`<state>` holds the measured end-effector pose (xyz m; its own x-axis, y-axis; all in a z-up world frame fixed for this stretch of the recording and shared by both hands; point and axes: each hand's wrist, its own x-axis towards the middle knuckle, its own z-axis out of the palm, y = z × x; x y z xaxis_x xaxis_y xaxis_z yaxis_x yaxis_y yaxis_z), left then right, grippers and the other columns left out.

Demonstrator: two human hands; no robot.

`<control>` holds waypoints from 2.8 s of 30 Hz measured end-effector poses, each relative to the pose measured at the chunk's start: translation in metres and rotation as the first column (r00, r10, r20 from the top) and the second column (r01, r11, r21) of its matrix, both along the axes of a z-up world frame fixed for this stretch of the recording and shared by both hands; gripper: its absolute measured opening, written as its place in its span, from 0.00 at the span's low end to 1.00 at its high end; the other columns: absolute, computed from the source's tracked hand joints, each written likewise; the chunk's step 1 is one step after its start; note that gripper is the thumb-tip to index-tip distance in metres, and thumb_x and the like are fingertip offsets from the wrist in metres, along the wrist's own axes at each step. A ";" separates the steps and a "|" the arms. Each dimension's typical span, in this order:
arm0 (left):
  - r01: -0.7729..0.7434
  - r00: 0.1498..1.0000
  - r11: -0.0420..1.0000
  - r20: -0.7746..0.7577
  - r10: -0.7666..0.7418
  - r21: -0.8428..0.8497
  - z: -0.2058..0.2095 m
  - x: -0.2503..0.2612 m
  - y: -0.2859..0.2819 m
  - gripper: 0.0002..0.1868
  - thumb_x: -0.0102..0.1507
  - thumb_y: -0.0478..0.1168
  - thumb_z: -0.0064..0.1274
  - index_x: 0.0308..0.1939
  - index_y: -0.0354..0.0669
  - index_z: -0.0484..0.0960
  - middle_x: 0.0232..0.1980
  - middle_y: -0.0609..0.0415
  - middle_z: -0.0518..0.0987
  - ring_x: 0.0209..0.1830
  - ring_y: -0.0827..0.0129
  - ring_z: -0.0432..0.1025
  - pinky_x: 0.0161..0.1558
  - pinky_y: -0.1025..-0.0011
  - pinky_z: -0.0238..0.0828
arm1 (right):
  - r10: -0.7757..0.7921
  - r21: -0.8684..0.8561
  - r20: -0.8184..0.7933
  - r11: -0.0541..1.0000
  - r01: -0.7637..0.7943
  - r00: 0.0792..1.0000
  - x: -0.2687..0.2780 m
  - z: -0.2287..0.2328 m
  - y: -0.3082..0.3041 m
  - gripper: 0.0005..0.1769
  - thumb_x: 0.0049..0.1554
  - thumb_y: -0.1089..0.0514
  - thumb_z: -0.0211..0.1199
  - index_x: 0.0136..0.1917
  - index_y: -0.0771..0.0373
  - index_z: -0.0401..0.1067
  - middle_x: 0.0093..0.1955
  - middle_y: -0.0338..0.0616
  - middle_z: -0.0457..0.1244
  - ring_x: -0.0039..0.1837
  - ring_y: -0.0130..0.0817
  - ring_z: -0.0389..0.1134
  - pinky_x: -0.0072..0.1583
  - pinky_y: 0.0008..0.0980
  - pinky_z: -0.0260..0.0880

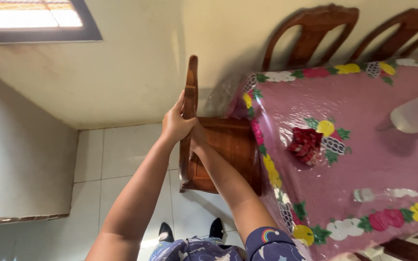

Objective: Cleaning a dining table and wooden chair with a cleaning spray and cloth.

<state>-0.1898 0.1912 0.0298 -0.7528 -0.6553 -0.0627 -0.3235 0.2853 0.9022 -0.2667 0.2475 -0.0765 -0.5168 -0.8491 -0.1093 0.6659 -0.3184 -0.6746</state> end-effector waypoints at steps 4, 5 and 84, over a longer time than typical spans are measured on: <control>-0.019 0.999 1.000 -0.046 0.019 -0.009 -0.004 0.009 0.025 0.54 0.52 0.37 0.60 0.80 0.60 0.53 0.63 0.48 0.81 0.62 0.62 0.77 0.60 0.68 0.72 | 0.013 0.039 -0.052 0.999 -0.011 0.999 0.004 -0.009 0.022 0.11 0.68 0.52 0.50 0.60 0.57 0.66 0.53 0.38 0.61 0.53 0.25 0.65 0.54 0.28 0.70; -0.041 0.998 0.999 -0.048 0.041 -0.008 -0.002 0.012 0.030 0.53 0.52 0.37 0.60 0.80 0.61 0.54 0.64 0.48 0.80 0.62 0.62 0.76 0.61 0.67 0.72 | 0.025 0.039 -0.109 0.999 -0.021 0.994 0.006 -0.005 0.026 0.12 0.68 0.53 0.50 0.62 0.56 0.65 0.53 0.37 0.61 0.53 0.25 0.65 0.54 0.28 0.69; 0.350 0.936 0.729 0.242 -0.254 -0.588 -0.078 -0.104 0.273 0.42 0.59 0.46 0.54 0.76 0.44 0.56 0.81 0.36 0.48 0.83 0.44 0.36 0.76 0.38 0.24 | 0.584 0.597 -0.668 0.050 0.800 0.462 -0.179 -0.047 0.424 0.64 0.43 0.41 0.76 0.83 0.49 0.43 0.84 0.51 0.39 0.83 0.53 0.41 0.76 0.59 0.50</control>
